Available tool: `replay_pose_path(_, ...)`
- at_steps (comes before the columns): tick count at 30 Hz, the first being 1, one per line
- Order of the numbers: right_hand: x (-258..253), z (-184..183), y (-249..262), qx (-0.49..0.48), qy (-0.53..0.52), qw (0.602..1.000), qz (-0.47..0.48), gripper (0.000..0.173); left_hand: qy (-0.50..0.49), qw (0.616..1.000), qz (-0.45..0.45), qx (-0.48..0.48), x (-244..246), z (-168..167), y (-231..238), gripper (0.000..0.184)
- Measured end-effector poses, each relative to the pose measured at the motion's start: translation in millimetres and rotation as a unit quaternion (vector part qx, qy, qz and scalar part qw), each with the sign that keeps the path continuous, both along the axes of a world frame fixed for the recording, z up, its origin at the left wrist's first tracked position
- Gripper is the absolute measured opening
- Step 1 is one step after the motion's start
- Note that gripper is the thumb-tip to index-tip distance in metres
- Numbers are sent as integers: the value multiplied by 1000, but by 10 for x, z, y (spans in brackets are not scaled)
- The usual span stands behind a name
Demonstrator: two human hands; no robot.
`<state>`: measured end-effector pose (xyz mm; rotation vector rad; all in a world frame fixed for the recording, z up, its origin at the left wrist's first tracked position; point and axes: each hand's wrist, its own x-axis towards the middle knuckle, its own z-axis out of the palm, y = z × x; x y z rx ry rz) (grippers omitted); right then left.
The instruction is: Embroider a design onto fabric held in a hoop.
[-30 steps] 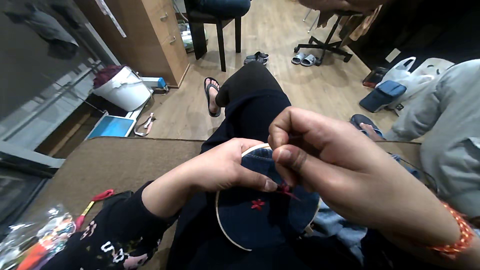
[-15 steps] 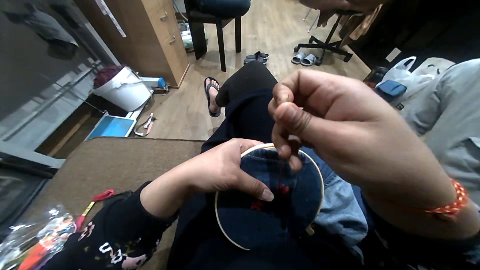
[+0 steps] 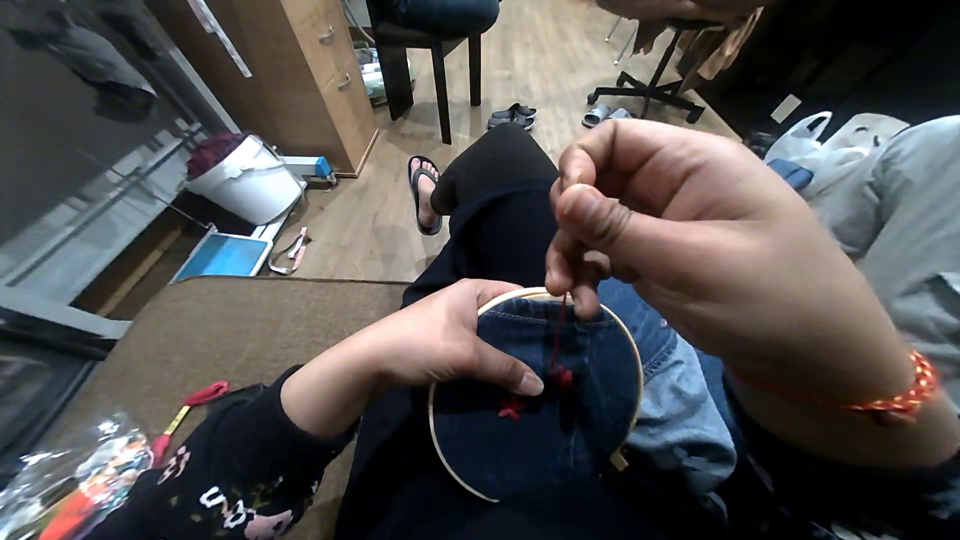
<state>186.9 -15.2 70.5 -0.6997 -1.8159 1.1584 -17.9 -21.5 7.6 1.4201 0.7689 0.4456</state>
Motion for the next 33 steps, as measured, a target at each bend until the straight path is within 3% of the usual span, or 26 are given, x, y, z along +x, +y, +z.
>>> replay_pose_path(21, 287, -218, -100, 112, -96, 988, -56, 5, 105, 993, 37, 42, 2, -61, 57, 13)
replay_pose_path(24, 333, -342, -149, 173, -153, 971, -64, 2, 102, 993, 30, 49, -2, -61, 56, 9)
replay_pose_path(29, 356, -615, -243, 326, -245, 910, -71, 13, 74, 996, 28, 36, -3, -21, 22, 11)
replay_pose_path(33, 370, -741, -295, 378, -270, 881, -88, 18, 61, 997, 28, 28, 8, 5, 0, 9)
